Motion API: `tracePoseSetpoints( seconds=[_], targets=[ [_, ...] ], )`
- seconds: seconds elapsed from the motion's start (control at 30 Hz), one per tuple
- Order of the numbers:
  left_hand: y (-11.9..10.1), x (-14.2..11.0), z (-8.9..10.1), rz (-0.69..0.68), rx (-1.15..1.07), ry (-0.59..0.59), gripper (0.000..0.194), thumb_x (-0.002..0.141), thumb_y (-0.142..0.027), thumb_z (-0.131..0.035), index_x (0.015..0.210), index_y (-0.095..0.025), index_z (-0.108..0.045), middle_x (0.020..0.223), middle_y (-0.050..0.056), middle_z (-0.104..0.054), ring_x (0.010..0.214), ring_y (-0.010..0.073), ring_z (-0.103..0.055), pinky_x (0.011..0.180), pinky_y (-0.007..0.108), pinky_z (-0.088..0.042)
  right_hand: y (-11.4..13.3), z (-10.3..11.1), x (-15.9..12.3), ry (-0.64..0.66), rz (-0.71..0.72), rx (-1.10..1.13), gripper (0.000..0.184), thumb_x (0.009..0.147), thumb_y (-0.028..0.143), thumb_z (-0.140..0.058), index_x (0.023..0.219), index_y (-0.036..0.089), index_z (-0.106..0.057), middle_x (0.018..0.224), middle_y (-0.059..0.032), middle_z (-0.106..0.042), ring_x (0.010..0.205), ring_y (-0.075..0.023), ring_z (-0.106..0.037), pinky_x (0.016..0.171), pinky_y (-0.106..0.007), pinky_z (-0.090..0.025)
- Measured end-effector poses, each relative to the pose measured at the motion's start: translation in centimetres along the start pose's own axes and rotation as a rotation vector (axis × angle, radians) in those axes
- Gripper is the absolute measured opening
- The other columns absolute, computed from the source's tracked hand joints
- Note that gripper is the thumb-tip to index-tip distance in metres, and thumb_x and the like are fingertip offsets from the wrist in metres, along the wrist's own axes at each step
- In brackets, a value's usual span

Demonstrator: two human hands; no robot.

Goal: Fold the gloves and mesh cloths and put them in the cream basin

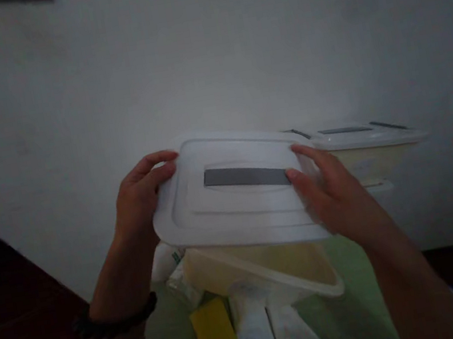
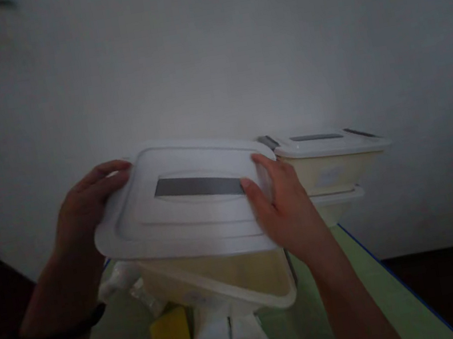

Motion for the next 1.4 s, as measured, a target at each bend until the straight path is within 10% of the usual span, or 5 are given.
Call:
tracePoseSetpoints(
  seconds=[0.33, 0.73, 1.2, 1.4],
  targets=[
    [-1.1, -2.4, -1.7, -0.055, -0.137, 0.138, 0.008, 0.069, -0.018, -0.065, 0.076, -0.021, -0.064, 0.047, -0.007, -0.057, 0.033, 0.0054, -0.043, 0.03, 0.014, -0.029, 4.8, -1.6, -2.1, 0.061, 0.161, -0.011, 0.036, 0.087, 0.042, -0.05, 0.109, 0.014, -0.051, 0.107, -0.0126, -0.05, 0.103, -0.0247, -0.045, 0.092, -0.041, -0.04],
    [-1.1, -3.0, -2.1, -0.056, -0.076, 0.198, 0.009, 0.07, -0.02, -0.067, 0.078, -0.022, -0.064, 0.052, -0.006, -0.058, 0.038, 0.0058, -0.045, 0.034, 0.014, -0.033, 3.7, -0.7, -1.0, 0.092, 0.105, -0.009, 0.043, 0.072, 0.061, -0.061, 0.07, 0.021, -0.048, 0.079, -0.0023, -0.047, 0.08, -0.0209, -0.045, 0.07, -0.035, -0.038],
    [-0.6, -2.9, -2.4, -0.065, -0.061, 0.353, 0.036, 0.082, -0.034, -0.06, 0.116, -0.028, -0.051, 0.049, -0.008, -0.05, 0.036, 0.0064, -0.043, 0.033, 0.013, -0.033, 2.2, 1.7, -0.6, 0.258, 0.058, 0.108, 0.03, 0.071, 0.043, -0.072, 0.075, 0.02, -0.053, 0.08, 0.0014, -0.055, 0.076, -0.0154, -0.051, 0.066, -0.028, -0.039],
    [-0.3, -2.7, -2.9, -0.051, 0.019, 0.479, 0.026, 0.082, -0.036, -0.058, 0.103, -0.02, -0.057, 0.062, -0.003, -0.061, 0.053, 0.0109, -0.059, 0.046, 0.017, -0.046, 1.5, 4.7, -0.4, 0.472, 0.06, 0.09, 0.03, 0.073, 0.047, -0.069, 0.073, 0.02, -0.055, 0.069, 0.004, -0.055, 0.066, -0.013, -0.051, 0.061, -0.026, -0.038]
  ],
)
Point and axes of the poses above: each hand's wrist, its own x-axis towards the middle knuckle, its own z-axis out of the back of the hand, y = z × x, the point moved 2 cm from there along x, towards the middle knuckle
